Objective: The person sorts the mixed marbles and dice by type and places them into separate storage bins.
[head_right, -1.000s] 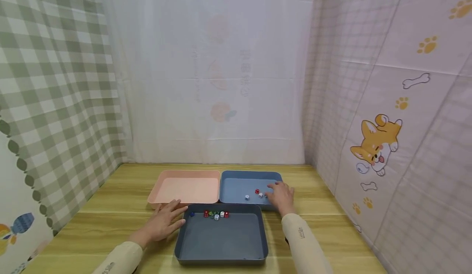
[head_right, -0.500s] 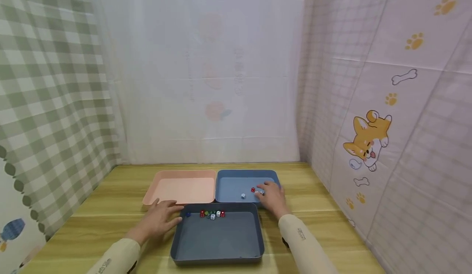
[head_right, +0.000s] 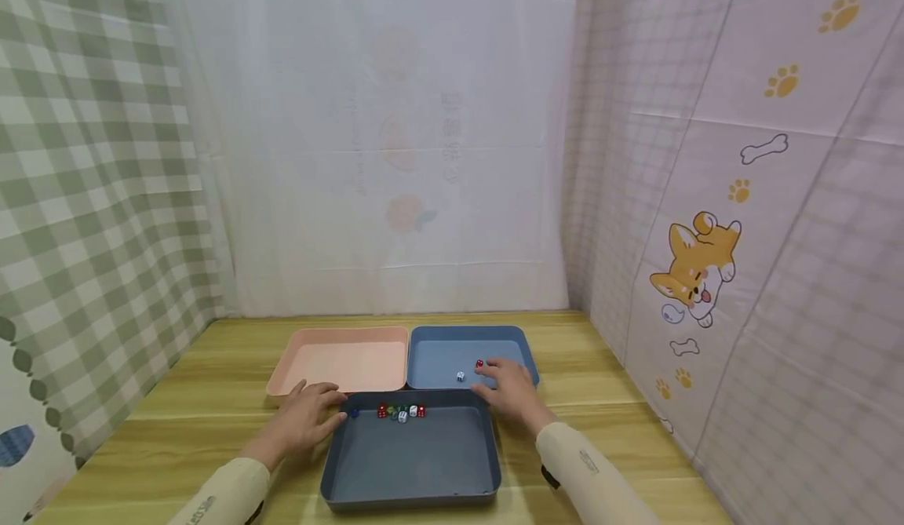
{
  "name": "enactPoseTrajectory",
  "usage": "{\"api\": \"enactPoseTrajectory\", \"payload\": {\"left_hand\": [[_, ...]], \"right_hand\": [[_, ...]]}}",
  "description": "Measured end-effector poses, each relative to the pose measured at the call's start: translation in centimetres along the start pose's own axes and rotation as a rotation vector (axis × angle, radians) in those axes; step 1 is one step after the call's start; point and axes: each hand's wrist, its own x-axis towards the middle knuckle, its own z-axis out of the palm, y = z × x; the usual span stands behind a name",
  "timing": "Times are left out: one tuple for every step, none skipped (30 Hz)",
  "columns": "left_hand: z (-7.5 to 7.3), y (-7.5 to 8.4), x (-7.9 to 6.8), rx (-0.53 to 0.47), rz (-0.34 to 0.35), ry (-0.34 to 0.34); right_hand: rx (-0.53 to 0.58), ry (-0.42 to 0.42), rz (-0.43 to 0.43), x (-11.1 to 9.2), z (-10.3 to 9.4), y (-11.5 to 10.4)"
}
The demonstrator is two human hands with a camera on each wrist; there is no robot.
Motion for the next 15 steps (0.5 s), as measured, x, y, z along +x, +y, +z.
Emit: {"api": "enactPoseTrajectory", "payload": {"left_hand": [[0.0, 0.0, 0.0, 0.004, 0.0, 0.002], [0.1, 0.0, 0.0, 0.007, -0.001, 0.004], [0.1, 0.0, 0.0, 0.01, -0.002, 0.005], [0.1, -0.1, 0.0, 0.012, -0.002, 0.005], [0.1, -0.1, 0.0, 0.014, -0.002, 0.006], [0.1, -0.1, -0.1, 0.013, -0.003, 0.007], [0.1, -0.1, -0.1, 0.014, -0.003, 0.009], [0.1, -0.1, -0.1, 0.012, -0.002, 0.008], [0.1, -0.1, -0.1, 0.01, -0.003, 0.009], [0.2, -0.1, -0.1, 0.01, -0.003, 0.011], [0.2, -0.1, -0.1, 0.006, -0.003, 0.013], [0.3, -0.1, -0.2, 0.003, -0.001, 0.016], [0.3, -0.2, -0.2, 0.001, -0.002, 0.016], [0.3, -0.2, -0.2, -0.002, -0.003, 0.016], [0.4, -0.2, -0.2, -0.001, -0.005, 0.015]], "right_hand": [[-0.004, -0.002, -0.021, -0.2, 0.1, 0.0], [-0.004, 0.0, -0.044, -0.4, 0.2, 0.0], [-0.006, 0.002, -0.067, -0.7, 0.4, 0.1], [-0.014, 0.006, -0.095, -0.9, 0.5, 0.1], [-0.014, 0.012, -0.116, -1.1, 0.5, 0.2], [-0.02, 0.021, -0.137, -1.3, 0.5, 0.2], [-0.024, 0.026, -0.149, -1.5, 0.5, 0.2], [-0.026, 0.029, -0.154, -1.7, 0.5, 0.2], [-0.032, 0.027, -0.151, -1.8, 0.6, 0.3], [-0.036, 0.025, -0.147, -2.0, 0.5, 0.3], [-0.04, 0.02, -0.134, -2.1, 0.5, 0.3], [-0.049, 0.012, -0.122, -2.3, 0.5, 0.3], [-0.053, 0.002, -0.106, -2.4, 0.5, 0.3], [-0.057, -0.004, -0.093, -2.6, 0.4, 0.4], [-0.064, -0.01, -0.079, -2.8, 0.4, 0.4]]}}
